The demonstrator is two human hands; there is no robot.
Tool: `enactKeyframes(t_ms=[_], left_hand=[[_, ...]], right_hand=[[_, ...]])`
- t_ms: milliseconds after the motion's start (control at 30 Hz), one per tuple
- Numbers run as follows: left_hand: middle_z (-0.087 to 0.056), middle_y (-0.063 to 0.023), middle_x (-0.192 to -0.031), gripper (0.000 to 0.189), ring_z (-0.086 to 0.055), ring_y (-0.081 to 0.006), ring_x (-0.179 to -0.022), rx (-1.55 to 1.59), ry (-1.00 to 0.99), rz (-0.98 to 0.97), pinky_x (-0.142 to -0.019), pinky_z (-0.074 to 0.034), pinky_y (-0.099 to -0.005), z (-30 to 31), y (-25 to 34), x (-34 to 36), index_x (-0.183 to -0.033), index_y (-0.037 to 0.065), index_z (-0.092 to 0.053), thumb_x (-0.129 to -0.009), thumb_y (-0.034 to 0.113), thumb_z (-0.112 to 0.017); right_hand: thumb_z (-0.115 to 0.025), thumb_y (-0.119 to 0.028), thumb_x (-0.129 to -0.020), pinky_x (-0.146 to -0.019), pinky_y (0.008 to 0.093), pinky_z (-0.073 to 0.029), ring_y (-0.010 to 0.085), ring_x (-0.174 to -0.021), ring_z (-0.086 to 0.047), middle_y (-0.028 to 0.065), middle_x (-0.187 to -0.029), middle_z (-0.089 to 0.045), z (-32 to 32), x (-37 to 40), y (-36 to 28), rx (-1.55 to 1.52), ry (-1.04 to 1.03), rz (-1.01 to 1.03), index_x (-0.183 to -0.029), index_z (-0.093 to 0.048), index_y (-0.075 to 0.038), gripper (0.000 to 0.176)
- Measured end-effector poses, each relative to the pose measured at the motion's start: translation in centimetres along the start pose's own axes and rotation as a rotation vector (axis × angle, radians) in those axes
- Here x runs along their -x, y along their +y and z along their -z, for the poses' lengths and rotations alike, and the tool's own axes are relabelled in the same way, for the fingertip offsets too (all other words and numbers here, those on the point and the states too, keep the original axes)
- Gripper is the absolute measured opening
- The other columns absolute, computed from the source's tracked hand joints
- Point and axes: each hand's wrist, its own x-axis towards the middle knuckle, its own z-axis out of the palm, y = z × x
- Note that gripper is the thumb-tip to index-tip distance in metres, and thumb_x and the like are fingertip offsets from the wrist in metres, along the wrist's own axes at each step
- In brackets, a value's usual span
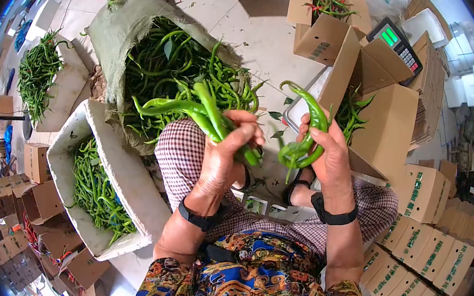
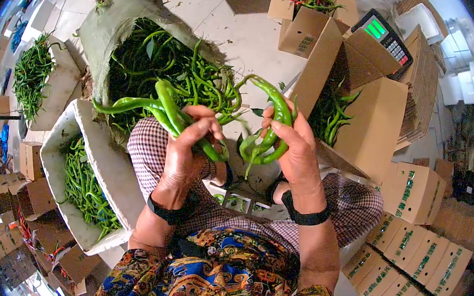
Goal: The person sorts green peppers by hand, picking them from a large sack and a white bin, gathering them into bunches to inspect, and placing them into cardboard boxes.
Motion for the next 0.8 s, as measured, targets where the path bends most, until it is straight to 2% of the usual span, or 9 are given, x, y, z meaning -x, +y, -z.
enactKeyframes(t_ms=[100, 233, 333, 400, 433, 500, 567, 667, 800], left_hand=[[-0.064, -0.0054, -0.084, 0.019, -0.061, -0.0133, -0.078, -0.352, -0.094, 0.005, -0.073, -0.05, -0.0279, -1.4, -0.2, 0.5, -0.098, -0.004, -0.063, -0.082, 0.005, -0.068], [-0.065, -0.0066, -0.079, 0.025, -0.059, -0.0113, -0.069, -0.779, -0.184, -0.246, -0.064, -0.05, -0.0288, -0.6, -3.9, -0.2, -0.102, 0.001, -0.065, -0.078, 0.004, -0.072], [-0.064, -0.0039, -0.076, 0.023, -0.058, -0.0117, -0.069, -0.735, -0.188, -0.27, -0.064, -0.05, -0.0289, -0.8, -4.4, -0.1, -0.101, 0.001, -0.065, -0.08, 0.003, -0.071], [-0.066, -0.0028, -0.087, 0.022, -0.06, -0.0081, -0.079, -0.526, -0.214, -0.145, -0.07, -0.05, -0.0243, 0.2, -5.4, -0.3, -0.104, 0.0, -0.064, -0.083, 0.003, -0.068], [-0.065, -0.0036, -0.089, 0.021, -0.06, -0.0092, -0.077, -0.611, -0.152, 0.081, -0.07, -0.05, -0.0253, -1.1, -2.6, 0.2, -0.102, -0.001, -0.063, -0.082, 0.003, -0.066], [-0.064, -0.0048, -0.089, 0.021, -0.059, -0.0117, -0.076, -0.375, -0.066, 0.06, -0.07, -0.049, -0.0266, -1.4, -1.4, 0.3, -0.101, -0.002, -0.062, -0.081, 0.004, -0.066], [-0.061, -0.0058, -0.087, 0.027, -0.059, -0.0162, -0.078, -0.141, -0.038, 0.02, -0.071, -0.05, -0.03, -1.0, -0.8, 0.3, -0.102, 0.0, -0.059, -0.078, 0.006, -0.069], [-0.06, -0.0084, -0.089, 0.031, -0.057, -0.0182, -0.078, 0.059, -0.037, -0.021, -0.073, -0.049, -0.0314, 0.2, -0.3, 0.2, -0.1, 0.002, -0.059, -0.076, 0.014, -0.075], [-0.064, -0.0079, -0.09, 0.03, -0.06, -0.0177, -0.078, 0.193, -0.11, -0.106, -0.074, -0.051, -0.0309, 0.9, -0.6, -0.8, -0.103, 0.001, -0.06, -0.077, 0.008, -0.074]], right_hand=[[-0.057, -0.008, -0.087, -0.087, 0.0308, -0.047, 0.0151, -0.092, -0.056, 0.0078, -0.106, -0.057, 0.3, -0.2, 0.8, -0.001, 0.046, 0.052, -0.13, -0.042, 0.0, 0.047], [-0.052, -0.005, -0.089, -0.092, 0.0334, -0.046, 0.0197, -0.102, -0.058, 0.0127, -0.117, -0.058, -0.8, -0.3, 1.3, -0.057, 0.131, 0.092, -0.13, -0.041, 0.0, 0.043], [-0.052, -0.005, -0.088, -0.095, 0.0355, -0.045, 0.0229, -0.11, -0.057, 0.0148, -0.122, -0.057, -1.5, -0.5, 1.5, -0.1, 0.08, 0.082, -0.131, -0.04, 0.0, 0.045], [-0.054, -0.005, -0.087, -0.099, 0.0382, -0.042, 0.0255, -0.115, -0.056, 0.0178, -0.126, -0.055, -1.4, -0.3, 1.1, -0.033, 0.023, 0.1, -0.132, -0.039, 0.0, 0.048], [-0.054, -0.005, -0.087, -0.099, 0.0382, -0.042, 0.0255, -0.115, -0.056, 0.0178, -0.126, -0.055, -1.3, -0.2, 0.9, -0.032, 0.025, 0.099, -0.132, -0.039, 0.0, 0.048], [-0.054, -0.007, -0.086, -0.098, 0.0376, -0.043, 0.0257, -0.114, -0.057, 0.0189, -0.128, -0.053, -1.0, -0.2, 0.2, -0.021, 0.03, 0.094, -0.133, -0.038, 0.001, 0.05], [-0.052, -0.007, -0.084, -0.088, 0.0342, -0.045, 0.0214, -0.099, -0.059, 0.0166, -0.123, -0.055, 0.2, 0.0, -1.0, 0.059, 0.096, 0.111, -0.131, -0.041, 0.001, 0.049], [-0.05, -0.004, -0.08, -0.066, 0.0267, -0.041, 0.0117, -0.069, -0.044, 0.0099, -0.103, -0.055, 1.5, 0.3, -2.7, -0.193, 0.047, 0.108, -0.127, -0.046, 0.001, 0.048], [-0.05, -0.004, -0.08, -0.06, 0.0245, -0.038, 0.0089, -0.065, -0.042, 0.0093, -0.102, -0.054, 3.4, 0.8, -4.8, -0.279, 0.009, 0.139, -0.129, -0.044, 0.001, 0.05]])
